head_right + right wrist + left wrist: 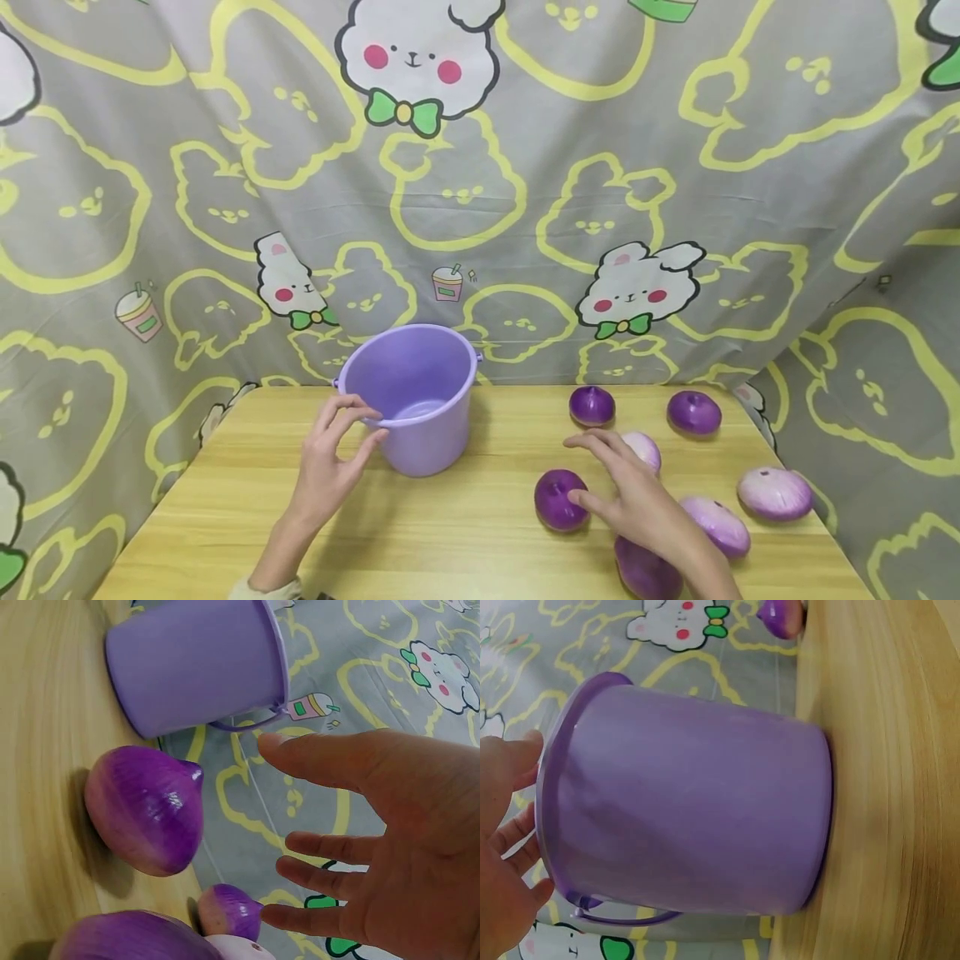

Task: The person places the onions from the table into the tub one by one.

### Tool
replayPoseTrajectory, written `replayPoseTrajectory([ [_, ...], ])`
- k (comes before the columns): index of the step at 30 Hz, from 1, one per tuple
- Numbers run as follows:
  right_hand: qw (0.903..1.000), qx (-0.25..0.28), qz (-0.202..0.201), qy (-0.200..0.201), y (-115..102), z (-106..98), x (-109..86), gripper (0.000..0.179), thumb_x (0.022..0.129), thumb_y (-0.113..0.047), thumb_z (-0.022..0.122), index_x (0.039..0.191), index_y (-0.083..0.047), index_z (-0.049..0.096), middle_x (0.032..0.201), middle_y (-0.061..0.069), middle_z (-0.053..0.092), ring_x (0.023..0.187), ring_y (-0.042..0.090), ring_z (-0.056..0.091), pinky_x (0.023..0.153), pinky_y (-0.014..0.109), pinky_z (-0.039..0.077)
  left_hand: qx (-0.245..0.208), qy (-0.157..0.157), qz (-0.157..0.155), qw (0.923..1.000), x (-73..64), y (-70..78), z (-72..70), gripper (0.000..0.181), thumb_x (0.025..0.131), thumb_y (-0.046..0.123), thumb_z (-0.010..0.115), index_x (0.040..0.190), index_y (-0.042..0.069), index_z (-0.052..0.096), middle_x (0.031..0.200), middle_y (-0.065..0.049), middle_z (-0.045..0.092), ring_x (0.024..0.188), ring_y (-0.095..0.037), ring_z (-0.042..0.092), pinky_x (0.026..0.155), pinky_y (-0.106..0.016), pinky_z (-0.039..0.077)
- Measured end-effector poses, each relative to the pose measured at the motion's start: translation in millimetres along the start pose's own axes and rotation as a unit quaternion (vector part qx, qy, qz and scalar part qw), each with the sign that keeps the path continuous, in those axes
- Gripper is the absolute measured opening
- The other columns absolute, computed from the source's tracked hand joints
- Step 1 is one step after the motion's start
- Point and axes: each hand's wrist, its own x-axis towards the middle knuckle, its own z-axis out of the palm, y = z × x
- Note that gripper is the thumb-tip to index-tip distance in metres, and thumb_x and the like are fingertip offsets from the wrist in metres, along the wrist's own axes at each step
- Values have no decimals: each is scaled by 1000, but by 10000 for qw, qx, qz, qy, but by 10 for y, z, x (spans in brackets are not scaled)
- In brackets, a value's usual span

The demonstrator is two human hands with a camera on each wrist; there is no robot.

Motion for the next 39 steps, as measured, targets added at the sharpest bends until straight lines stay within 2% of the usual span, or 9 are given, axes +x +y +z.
replayPoseTrajectory([
  [8,9996,-58,9,-266,-22,95,4,66,77,-16,90,134,-26,60,136,-1,57,122,28,60,94,55,55,83,-5,-176,9998,-21,31,23,25,79,1,85,99,10,73,106,-7,60,106,-28,54,104,-31,39],
  [18,9989,-36,-38,-455,-67,199,1,59,76,-17,91,127,-25,63,130,-4,59,120,25,60,95,55,54,63,-4,-223,9997,-9,35,30,26,76,2,87,97,10,73,103,-6,59,103,-27,53,98,-31,40],
  [24,9971,6,114,-750,-103,223,-5,55,78,-18,89,127,-22,64,131,2,58,119,30,60,95,57,53,76,-32,-286,9996,-27,31,26,26,77,5,88,96,10,72,103,-7,59,104,-27,53,101,-31,40],
  [29,9949,106,310,-958,-111,254,-16,54,79,-18,88,128,-23,65,133,9,58,120,35,59,96,59,52,-25,-75,-276,9996,-30,23,34,24,77,4,87,95,10,72,102,-6,59,102,-26,53,100,-30,41],
  [35,9955,-78,101,-938,-91,297,-23,52,78,-20,89,124,-26,66,130,7,58,115,33,61,93,58,54,-189,-165,-383,9989,-36,43,32,26,77,1,87,95,12,73,103,-5,60,102,-26,54,100,-29,40],
  [39,9945,-80,136,-1035,-83,320,-29,50,79,-21,88,123,-26,66,130,5,57,113,31,61,91,56,55,-319,-260,-535,9977,-34,83,25,27,76,-1,87,95,13,73,104,-5,60,104,-25,54,104,-28,39],
])
